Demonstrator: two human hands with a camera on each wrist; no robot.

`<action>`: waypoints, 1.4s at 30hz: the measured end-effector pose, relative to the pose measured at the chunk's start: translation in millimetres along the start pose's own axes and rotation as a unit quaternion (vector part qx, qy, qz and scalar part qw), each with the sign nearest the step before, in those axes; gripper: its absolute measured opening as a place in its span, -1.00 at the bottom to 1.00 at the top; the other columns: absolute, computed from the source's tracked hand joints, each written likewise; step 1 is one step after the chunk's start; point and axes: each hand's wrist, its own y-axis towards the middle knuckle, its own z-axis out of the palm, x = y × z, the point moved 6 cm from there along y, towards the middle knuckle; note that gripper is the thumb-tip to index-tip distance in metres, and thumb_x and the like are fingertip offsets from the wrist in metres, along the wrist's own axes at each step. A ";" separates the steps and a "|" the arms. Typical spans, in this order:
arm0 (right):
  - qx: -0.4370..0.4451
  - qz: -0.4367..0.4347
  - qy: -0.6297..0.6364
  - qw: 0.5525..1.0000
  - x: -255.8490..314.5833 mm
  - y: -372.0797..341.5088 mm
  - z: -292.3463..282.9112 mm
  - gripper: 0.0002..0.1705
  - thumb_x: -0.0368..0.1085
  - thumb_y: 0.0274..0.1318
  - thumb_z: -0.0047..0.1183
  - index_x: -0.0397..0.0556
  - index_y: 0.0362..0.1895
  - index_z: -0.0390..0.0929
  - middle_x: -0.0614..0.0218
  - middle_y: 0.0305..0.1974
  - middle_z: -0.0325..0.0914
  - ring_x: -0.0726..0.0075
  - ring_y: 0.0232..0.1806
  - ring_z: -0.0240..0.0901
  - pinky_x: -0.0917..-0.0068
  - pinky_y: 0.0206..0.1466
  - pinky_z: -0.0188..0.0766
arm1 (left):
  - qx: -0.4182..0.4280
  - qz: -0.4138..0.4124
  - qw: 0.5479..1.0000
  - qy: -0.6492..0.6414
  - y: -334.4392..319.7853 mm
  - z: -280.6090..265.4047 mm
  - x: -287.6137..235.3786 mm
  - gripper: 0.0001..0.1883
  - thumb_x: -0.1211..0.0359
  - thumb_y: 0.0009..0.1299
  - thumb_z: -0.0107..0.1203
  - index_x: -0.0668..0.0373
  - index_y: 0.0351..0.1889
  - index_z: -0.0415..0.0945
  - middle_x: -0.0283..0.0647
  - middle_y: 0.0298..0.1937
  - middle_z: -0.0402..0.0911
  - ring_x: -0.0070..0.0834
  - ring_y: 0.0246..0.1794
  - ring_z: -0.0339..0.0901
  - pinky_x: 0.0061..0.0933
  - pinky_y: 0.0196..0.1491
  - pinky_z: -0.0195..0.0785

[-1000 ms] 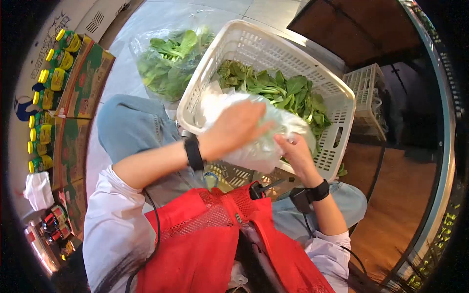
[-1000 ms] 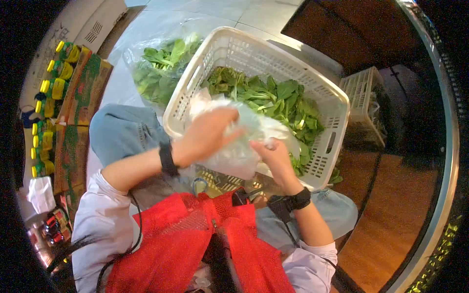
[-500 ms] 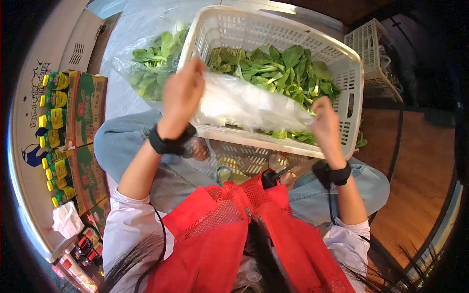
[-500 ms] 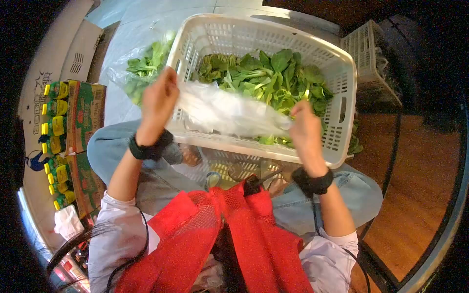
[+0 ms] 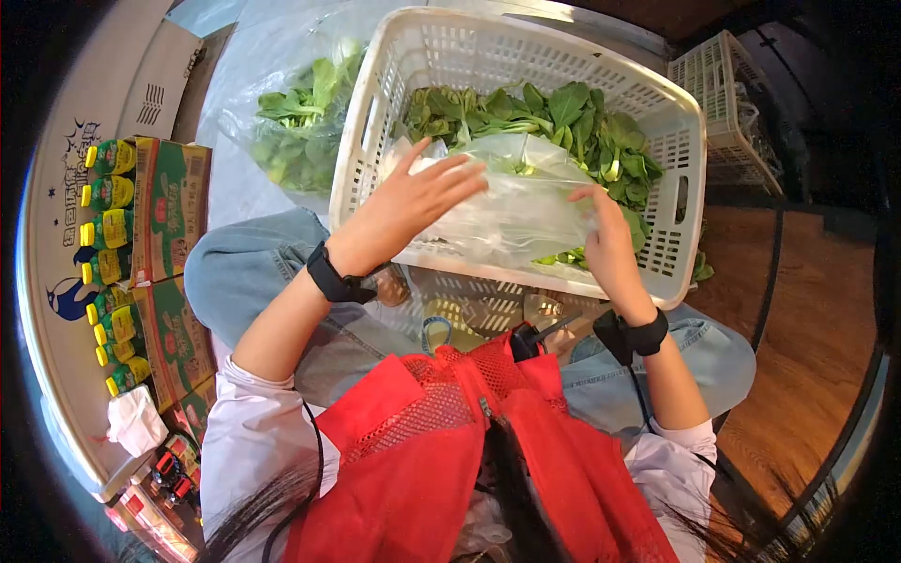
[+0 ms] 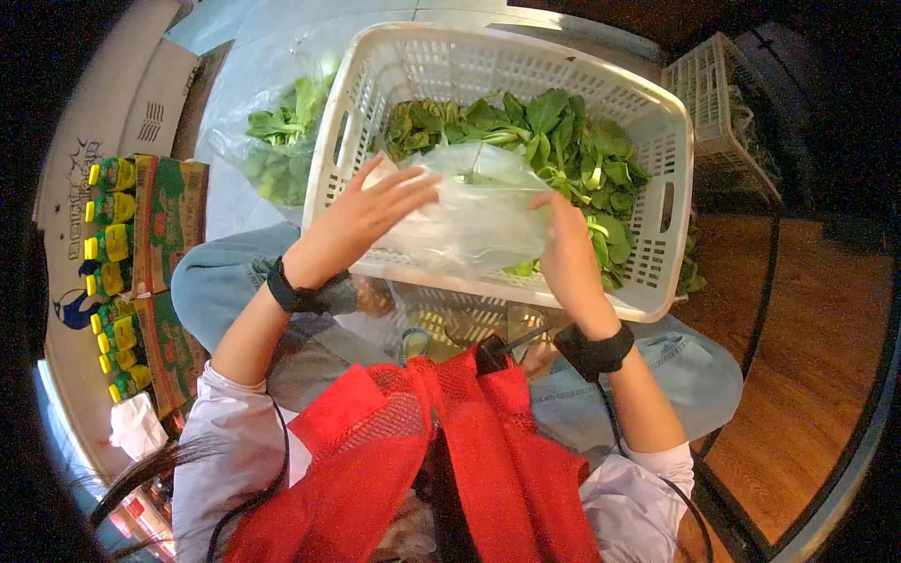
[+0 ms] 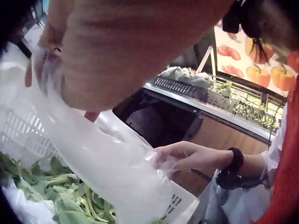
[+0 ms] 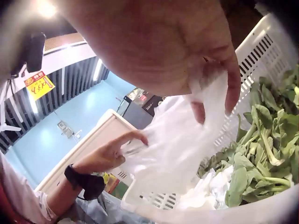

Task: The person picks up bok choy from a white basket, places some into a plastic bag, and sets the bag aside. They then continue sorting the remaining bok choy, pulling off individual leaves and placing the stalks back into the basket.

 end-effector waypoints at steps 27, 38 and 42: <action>0.378 -0.212 -0.037 0.901 11.4 99.0 248.5 -0.31 -0.38 -0.23 0.19 0.02 0.14 0.36 0.03 0.12 0.36 0.05 0.19 0.29 0.17 0.27 0.14 | 0.302 -0.127 0.875 0.357 -54.0 91.2 92.7 -0.06 -0.45 -0.14 0.04 -0.02 0.10 0.52 -0.22 0.50 -0.17 -0.17 0.51 -0.45 0.49 0.27 -0.66; 0.424 -0.203 -0.215 0.856 -0.7 97.7 260.2 0.18 0.03 -0.26 0.30 0.12 0.42 -0.12 0.07 0.41 -0.09 -0.08 0.45 -0.22 -0.13 0.40 -0.25 | 0.196 -0.107 0.939 0.261 -46.5 76.5 86.7 -0.13 -0.36 -0.15 0.15 0.10 -0.03 0.58 -0.14 0.39 0.15 -0.05 0.47 -0.20 0.44 0.32 -0.58; 0.405 -0.191 0.091 0.889 30.9 89.2 178.6 -0.40 -0.19 0.03 0.08 -0.05 0.20 0.35 0.11 0.18 0.36 0.13 0.23 0.27 0.27 0.27 0.17 | 0.111 -0.122 0.977 0.133 -28.3 12.2 57.1 -0.37 0.00 0.00 0.28 0.15 0.00 0.51 -0.13 0.36 0.19 -0.12 0.47 -0.18 0.26 0.40 -0.56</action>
